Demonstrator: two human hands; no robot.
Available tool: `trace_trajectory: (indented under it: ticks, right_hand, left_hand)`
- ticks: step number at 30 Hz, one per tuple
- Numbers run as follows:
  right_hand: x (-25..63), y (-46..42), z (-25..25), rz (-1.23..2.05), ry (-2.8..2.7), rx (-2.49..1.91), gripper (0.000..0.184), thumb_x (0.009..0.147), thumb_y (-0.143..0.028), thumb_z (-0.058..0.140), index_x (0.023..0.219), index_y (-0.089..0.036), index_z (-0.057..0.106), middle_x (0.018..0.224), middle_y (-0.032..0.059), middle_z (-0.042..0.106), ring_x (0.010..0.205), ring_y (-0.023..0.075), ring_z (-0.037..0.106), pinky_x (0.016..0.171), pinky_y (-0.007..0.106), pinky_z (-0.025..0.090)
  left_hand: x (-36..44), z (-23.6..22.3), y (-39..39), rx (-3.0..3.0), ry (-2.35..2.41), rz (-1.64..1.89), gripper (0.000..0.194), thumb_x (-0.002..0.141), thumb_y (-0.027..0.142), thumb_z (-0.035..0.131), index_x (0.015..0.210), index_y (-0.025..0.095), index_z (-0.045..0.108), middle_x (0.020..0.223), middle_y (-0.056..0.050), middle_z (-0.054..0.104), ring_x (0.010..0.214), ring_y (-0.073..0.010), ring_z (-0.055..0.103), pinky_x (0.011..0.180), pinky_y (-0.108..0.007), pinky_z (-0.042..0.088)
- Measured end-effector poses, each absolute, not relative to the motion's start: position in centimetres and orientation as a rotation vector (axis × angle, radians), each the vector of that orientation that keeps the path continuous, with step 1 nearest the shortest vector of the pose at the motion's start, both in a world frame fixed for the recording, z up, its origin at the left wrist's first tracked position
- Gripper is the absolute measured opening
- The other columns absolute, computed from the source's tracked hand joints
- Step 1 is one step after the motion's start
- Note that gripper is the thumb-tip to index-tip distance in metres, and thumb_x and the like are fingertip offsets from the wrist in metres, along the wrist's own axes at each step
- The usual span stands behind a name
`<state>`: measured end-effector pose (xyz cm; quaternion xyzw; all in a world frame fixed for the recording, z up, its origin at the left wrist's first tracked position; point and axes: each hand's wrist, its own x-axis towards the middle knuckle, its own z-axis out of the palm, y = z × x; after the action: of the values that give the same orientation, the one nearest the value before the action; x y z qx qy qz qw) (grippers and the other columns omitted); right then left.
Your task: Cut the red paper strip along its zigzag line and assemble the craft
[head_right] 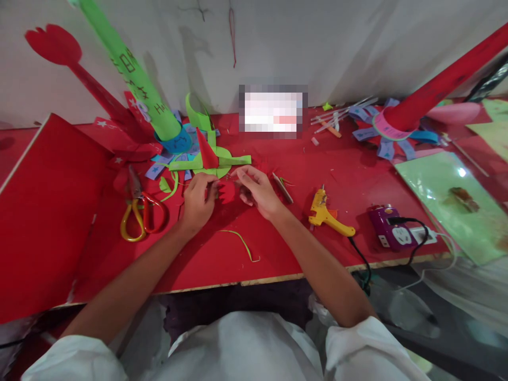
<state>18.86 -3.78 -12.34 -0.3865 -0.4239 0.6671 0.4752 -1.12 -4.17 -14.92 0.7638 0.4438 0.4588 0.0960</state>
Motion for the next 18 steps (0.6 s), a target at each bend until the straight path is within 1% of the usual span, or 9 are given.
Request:
trace_trajectory:
  ticks: [4, 6, 8, 10, 12, 14, 16, 18]
  right_hand:
    - [18.73, -4.03, -11.88, 1.573, -1.172, -0.945, 0.048, 0.084, -0.065, 0.086, 0.103, -0.024, 0.068, 0.062, -0.0091, 0.047, 0.046, 0.0063, 0.039, 0.043, 0.022, 0.019]
    - [18.63, -4.09, -11.82, 1.565, -1.22, -0.94, 0.047, 0.083, -0.059, 0.088, 0.108, -0.025, 0.067, 0.062, -0.0092, 0.049, 0.049, 0.0068, 0.036, 0.046, 0.022, 0.022]
    - [18.51, -4.15, -11.8, 1.548, -1.242, -0.943, 0.048, 0.082, -0.051, 0.09, 0.115, -0.026, 0.066, 0.067, -0.0075, 0.057, 0.053, 0.0079, 0.04, 0.049, 0.022, 0.026]
    - [18.4, -4.21, -11.83, 1.529, -1.262, -0.945, 0.053, 0.081, -0.044, 0.091, 0.123, -0.028, 0.064, 0.074, -0.0059, 0.061, 0.059, 0.0106, 0.049, 0.054, 0.023, 0.034]
    - [18.31, -4.27, -11.91, 1.522, -1.289, -0.923, 0.059, 0.08, -0.04, 0.091, 0.13, -0.031, 0.062, 0.078, -0.0046, 0.064, 0.068, 0.0146, 0.058, 0.06, 0.026, 0.042]
    - [18.24, -4.32, -12.04, 1.529, -1.315, -0.887, 0.065, 0.079, -0.038, 0.091, 0.135, -0.032, 0.059, 0.082, -0.003, 0.067, 0.077, 0.0181, 0.064, 0.068, 0.029, 0.049]
    - [18.2, -4.35, -12.16, 1.536, -1.329, -0.869, 0.066, 0.079, -0.036, 0.091, 0.137, -0.032, 0.059, 0.086, -0.0015, 0.07, 0.082, 0.02, 0.066, 0.073, 0.032, 0.052]
    - [18.2, -4.36, -12.21, 1.528, -1.334, -0.883, 0.065, 0.08, -0.036, 0.091, 0.136, -0.032, 0.059, 0.085, -0.0015, 0.068, 0.081, 0.0202, 0.065, 0.073, 0.033, 0.052]
  left_hand:
    - [-1.1, -15.15, -3.93, 2.129, 1.38, 1.429, 0.025, 0.113, 0.039, 0.053, 0.101, 0.022, 0.067, 0.095, -0.006, 0.073, 0.088, -0.0205, 0.067, 0.08, -0.035, 0.052]
    - [-1.06, -15.23, -3.76, 2.096, 1.389, 1.457, 0.027, 0.113, 0.039, 0.053, 0.098, 0.021, 0.066, 0.09, -0.005, 0.071, 0.082, -0.0191, 0.064, 0.076, -0.034, 0.05]
    - [-1.0, -15.23, -3.65, 2.076, 1.392, 1.462, 0.028, 0.112, 0.04, 0.052, 0.097, 0.021, 0.066, 0.086, -0.004, 0.069, 0.078, -0.0184, 0.062, 0.074, -0.033, 0.048]
    - [-0.95, -15.18, -3.6, 2.052, 1.398, 1.449, 0.028, 0.112, 0.04, 0.052, 0.096, 0.022, 0.065, 0.086, -0.004, 0.068, 0.077, -0.0185, 0.06, 0.074, -0.034, 0.047]
    - [-0.94, -15.16, -3.59, 2.032, 1.406, 1.428, 0.027, 0.111, 0.039, 0.052, 0.095, 0.022, 0.065, 0.086, -0.004, 0.068, 0.077, -0.0187, 0.06, 0.074, -0.034, 0.046]
    - [-0.98, -15.21, -3.57, 2.014, 1.413, 1.417, 0.025, 0.111, 0.037, 0.052, 0.095, 0.022, 0.064, 0.086, -0.004, 0.068, 0.077, -0.0189, 0.06, 0.074, -0.034, 0.045]
    - [-1.03, -15.31, -3.54, 1.997, 1.414, 1.414, 0.024, 0.111, 0.038, 0.053, 0.095, 0.022, 0.064, 0.085, -0.003, 0.068, 0.076, -0.0187, 0.061, 0.073, -0.034, 0.045]
    - [-1.06, -15.39, -3.53, 1.977, 1.412, 1.409, 0.026, 0.111, 0.041, 0.054, 0.096, 0.023, 0.064, 0.083, -0.003, 0.067, 0.074, -0.0184, 0.061, 0.072, -0.034, 0.045]
